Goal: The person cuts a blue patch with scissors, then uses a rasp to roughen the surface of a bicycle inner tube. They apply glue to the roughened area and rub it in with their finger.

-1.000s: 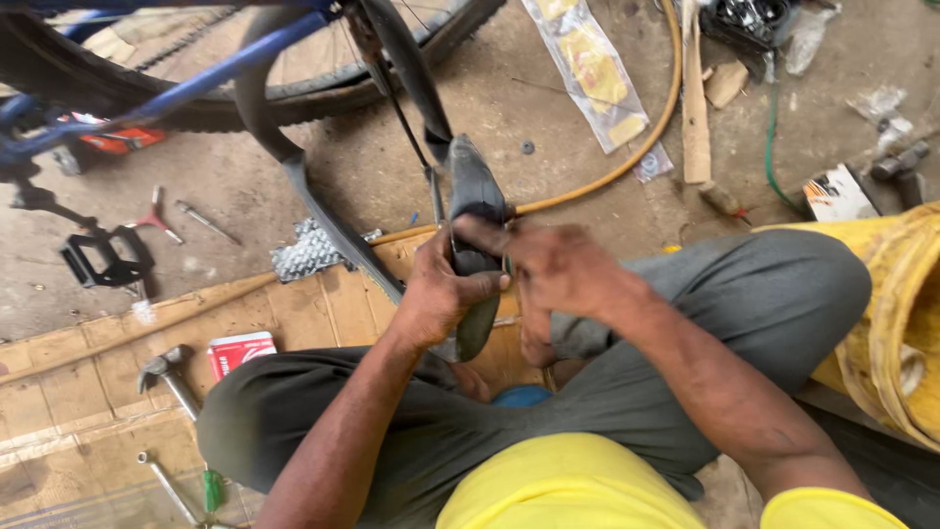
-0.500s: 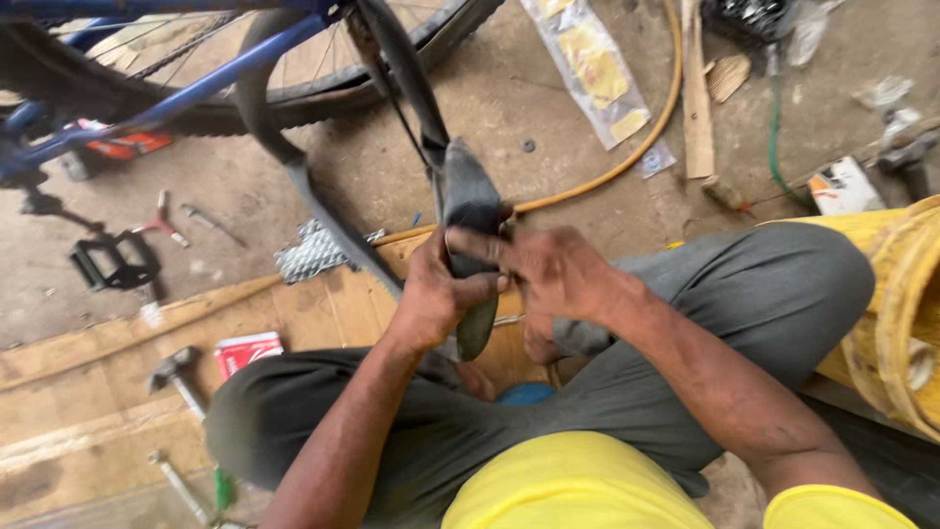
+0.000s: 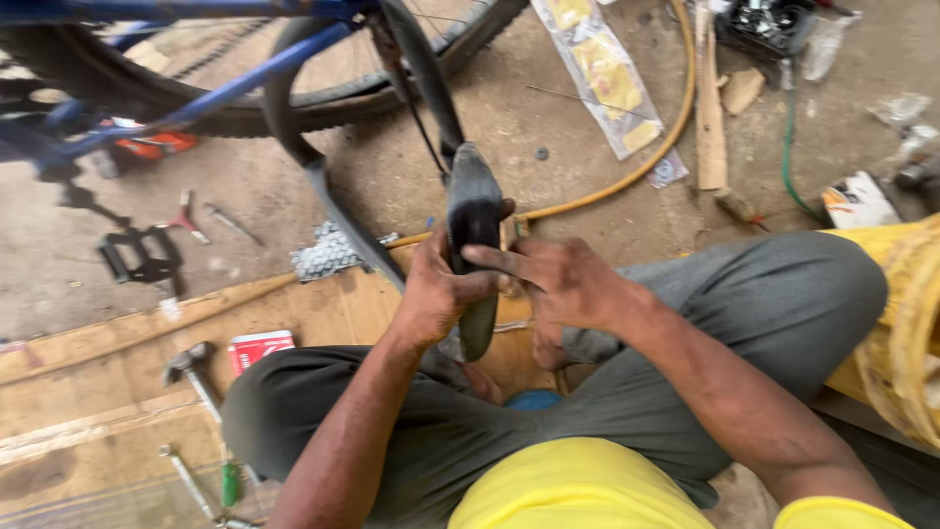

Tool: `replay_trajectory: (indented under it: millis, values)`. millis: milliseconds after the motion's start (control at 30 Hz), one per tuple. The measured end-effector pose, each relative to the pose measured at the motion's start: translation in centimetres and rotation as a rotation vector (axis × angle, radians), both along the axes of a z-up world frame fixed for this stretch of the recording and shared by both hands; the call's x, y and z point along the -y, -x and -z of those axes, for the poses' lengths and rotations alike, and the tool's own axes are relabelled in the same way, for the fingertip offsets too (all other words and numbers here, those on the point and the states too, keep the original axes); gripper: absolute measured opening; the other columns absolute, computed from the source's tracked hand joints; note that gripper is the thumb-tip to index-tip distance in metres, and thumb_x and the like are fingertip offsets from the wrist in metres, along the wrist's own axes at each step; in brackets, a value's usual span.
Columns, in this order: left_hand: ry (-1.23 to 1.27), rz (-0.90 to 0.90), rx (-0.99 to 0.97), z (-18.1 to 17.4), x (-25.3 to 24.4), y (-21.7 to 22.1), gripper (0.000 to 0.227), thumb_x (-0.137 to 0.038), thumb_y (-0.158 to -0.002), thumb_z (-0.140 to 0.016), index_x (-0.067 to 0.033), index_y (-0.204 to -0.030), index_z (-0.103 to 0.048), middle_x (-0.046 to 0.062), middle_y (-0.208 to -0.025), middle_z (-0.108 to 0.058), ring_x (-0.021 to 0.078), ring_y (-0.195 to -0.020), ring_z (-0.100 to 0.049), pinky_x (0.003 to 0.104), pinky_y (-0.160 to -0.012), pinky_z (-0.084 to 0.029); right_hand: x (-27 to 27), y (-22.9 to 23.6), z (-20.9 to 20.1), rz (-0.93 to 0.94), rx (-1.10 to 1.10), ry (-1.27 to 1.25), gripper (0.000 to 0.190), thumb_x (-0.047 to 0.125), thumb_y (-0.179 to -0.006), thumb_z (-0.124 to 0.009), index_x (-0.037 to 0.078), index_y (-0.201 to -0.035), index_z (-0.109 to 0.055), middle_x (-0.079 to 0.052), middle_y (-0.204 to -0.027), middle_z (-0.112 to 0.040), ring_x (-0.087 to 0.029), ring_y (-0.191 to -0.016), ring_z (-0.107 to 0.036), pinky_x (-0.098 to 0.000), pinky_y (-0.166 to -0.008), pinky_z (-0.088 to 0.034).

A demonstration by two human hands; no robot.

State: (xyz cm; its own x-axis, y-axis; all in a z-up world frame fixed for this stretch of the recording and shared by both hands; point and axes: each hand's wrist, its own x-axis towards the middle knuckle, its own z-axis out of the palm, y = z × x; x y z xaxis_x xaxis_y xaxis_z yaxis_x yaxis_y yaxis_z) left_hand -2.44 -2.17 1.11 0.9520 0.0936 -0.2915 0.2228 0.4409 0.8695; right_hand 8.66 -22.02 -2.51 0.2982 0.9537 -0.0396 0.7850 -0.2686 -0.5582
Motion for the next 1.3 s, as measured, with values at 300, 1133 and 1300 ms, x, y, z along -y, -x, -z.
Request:
replay_trajectory:
  millis: [300, 1133, 1300]
  values:
    - [-0.267, 0.0, 0.11, 0.2, -1.1, 0.2, 0.064, -0.005, -0.083, -0.085, -0.0002, -0.143, -0.063, 0.012, -0.13, -0.072, 0.0174, -0.114, -0.068, 0.035, -0.103, -0.056, 1.9, -3.2, 2.3, 0.151, -0.161, 0.066, 0.051, -0.002, -0.082, -0.063, 0.012, -0.132, -0.066, -0.018, -0.113, -0.072, -0.035, -0.102, -0.069, -0.0467, -0.084, -0.056]
    - [-0.358, -0.436, 0.406, -3.2, -10.7, 5.0, 0.059, -0.01, -0.086, -0.087, 0.0027, -0.136, -0.058, 0.015, -0.121, -0.073, 0.0231, -0.11, -0.073, 0.038, -0.104, -0.061, -9.8, 6.8, 27.8, -0.032, -0.126, 0.242, 0.019, 0.01, -0.086, -0.059, 0.008, -0.102, -0.068, -0.016, -0.106, -0.069, -0.038, -0.104, -0.066, -0.0494, -0.09, -0.054]
    - [-0.333, -0.396, -0.061, -2.1, -8.8, 5.2, 0.064, -0.014, -0.069, -0.087, 0.0003, -0.127, -0.062, 0.011, -0.102, -0.072, 0.0233, -0.092, -0.072, 0.037, -0.085, -0.063, -13.4, 10.1, 28.2, -0.056, -0.113, 0.169, 0.023, 0.008, -0.085, -0.06, 0.01, -0.106, -0.069, -0.015, -0.107, -0.07, -0.038, -0.104, -0.066, -0.0491, -0.089, -0.054]
